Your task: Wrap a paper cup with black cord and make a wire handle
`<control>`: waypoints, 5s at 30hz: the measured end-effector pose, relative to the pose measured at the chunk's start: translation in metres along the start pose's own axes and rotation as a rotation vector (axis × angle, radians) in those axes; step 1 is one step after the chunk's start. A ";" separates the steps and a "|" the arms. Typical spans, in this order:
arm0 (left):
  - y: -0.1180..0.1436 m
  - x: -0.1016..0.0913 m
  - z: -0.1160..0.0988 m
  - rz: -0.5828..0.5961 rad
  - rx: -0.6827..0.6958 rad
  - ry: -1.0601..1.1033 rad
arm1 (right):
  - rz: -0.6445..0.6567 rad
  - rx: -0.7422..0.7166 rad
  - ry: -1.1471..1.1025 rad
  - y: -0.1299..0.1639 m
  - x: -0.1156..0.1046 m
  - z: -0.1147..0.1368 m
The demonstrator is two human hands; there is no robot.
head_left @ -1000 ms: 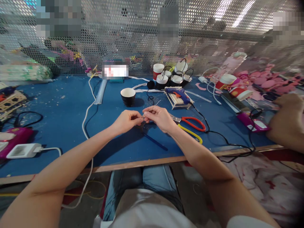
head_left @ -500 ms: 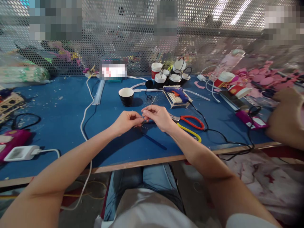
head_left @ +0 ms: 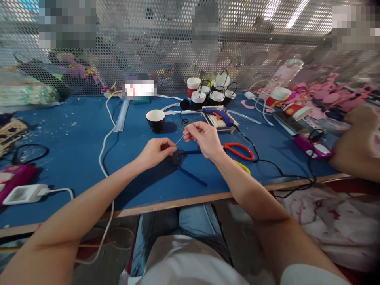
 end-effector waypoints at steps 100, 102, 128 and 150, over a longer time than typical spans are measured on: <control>0.006 -0.014 -0.039 -0.127 0.768 -0.878 | 0.342 0.115 0.378 0.014 0.023 -0.007; 0.005 -0.006 -0.035 -0.006 0.728 -0.989 | 0.339 0.080 0.427 0.013 0.022 -0.005; -0.009 -0.040 0.002 -0.359 0.012 0.400 | 0.255 -0.073 1.249 0.024 0.019 0.015; 0.003 0.000 -0.007 -0.207 0.073 0.184 | 0.331 0.194 -0.149 0.010 0.019 0.017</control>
Point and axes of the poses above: each hand's wrist, its own y-axis away from the middle knuckle, its own x-axis out of the palm, z = x × y, the point moved 5 cm from there along -y, towards the middle knuckle, and after that the axes turned 9 degrees about x, right-handed, at the moved point
